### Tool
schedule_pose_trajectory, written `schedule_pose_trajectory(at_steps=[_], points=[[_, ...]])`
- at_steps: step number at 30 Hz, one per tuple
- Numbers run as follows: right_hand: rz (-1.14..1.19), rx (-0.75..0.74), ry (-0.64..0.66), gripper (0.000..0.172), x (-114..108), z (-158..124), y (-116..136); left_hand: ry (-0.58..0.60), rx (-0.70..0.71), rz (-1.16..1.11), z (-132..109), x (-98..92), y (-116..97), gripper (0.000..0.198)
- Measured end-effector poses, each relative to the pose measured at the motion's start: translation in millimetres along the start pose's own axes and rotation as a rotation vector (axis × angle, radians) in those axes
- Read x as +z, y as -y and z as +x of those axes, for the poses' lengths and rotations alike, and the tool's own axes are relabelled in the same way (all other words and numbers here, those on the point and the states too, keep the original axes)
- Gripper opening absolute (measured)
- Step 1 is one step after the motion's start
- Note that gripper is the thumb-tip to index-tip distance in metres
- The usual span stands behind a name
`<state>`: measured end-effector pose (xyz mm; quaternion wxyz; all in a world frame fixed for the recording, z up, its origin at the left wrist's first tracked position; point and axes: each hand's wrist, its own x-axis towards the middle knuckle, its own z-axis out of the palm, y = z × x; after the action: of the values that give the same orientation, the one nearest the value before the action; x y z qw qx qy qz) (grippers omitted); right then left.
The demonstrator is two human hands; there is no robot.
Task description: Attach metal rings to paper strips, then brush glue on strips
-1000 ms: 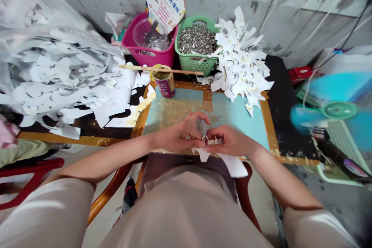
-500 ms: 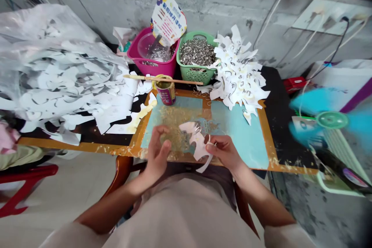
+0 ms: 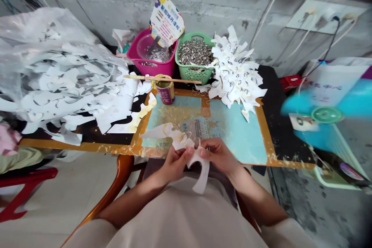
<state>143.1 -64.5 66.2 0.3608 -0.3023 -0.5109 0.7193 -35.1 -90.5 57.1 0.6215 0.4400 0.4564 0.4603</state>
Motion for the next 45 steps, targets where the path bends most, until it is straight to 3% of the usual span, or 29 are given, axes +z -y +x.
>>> schedule_pose_trajectory(at_steps=[1,4,7,11,13,16,19,24,29,35,39,42,45], points=[[0.033,0.021,-0.015,0.037,-4,-1,-3,-0.042,-0.001,0.051,2,-2.3,2,0.056],[0.002,0.064,-0.125,0.060,-20,-5,-12,-0.126,-0.031,0.239,7,-11.7,10,0.056],[-0.294,0.048,-0.183,0.055,-32,-8,-21,-0.174,-0.028,0.314,5,-24.3,22,0.046],[-0.877,0.032,-0.167,0.050,-40,-11,-32,-0.597,0.221,0.432,-9,-43.1,35,0.021],[-1.139,-0.037,-0.214,0.051,-40,-12,-36,-0.645,0.404,0.648,-13,-48.8,35,0.020],[-1.355,-0.220,-0.317,0.051,-42,-14,-43,-0.323,0.716,1.008,-5,-47.8,27,0.009],[-1.346,-0.322,-0.264,0.045,-46,-18,-52,0.023,0.965,1.168,13,-38.5,16,0.015],[-1.258,-0.298,-0.175,0.036,-50,-24,-59,0.447,0.995,1.237,46,-27.0,13,0.023],[-1.188,-0.234,-0.157,0.048,-48,-25,-51,0.607,0.979,1.210,68,-25.9,18,0.022],[-1.146,-0.210,-0.156,0.050,-50,-22,-48,0.838,0.936,1.134,84,-23.3,5,0.033],[-1.130,-0.206,-0.158,0.050,-54,-21,-50,0.970,1.040,1.077,89,-21.7,4,0.030],[-1.129,-0.209,-0.159,0.051,-56,-21,-51,1.008,1.119,1.097,91,-19.5,8,0.030],[-1.130,-0.224,-0.156,0.051,-58,-21,-51,0.941,1.091,1.076,90,-17.3,13,0.030]])
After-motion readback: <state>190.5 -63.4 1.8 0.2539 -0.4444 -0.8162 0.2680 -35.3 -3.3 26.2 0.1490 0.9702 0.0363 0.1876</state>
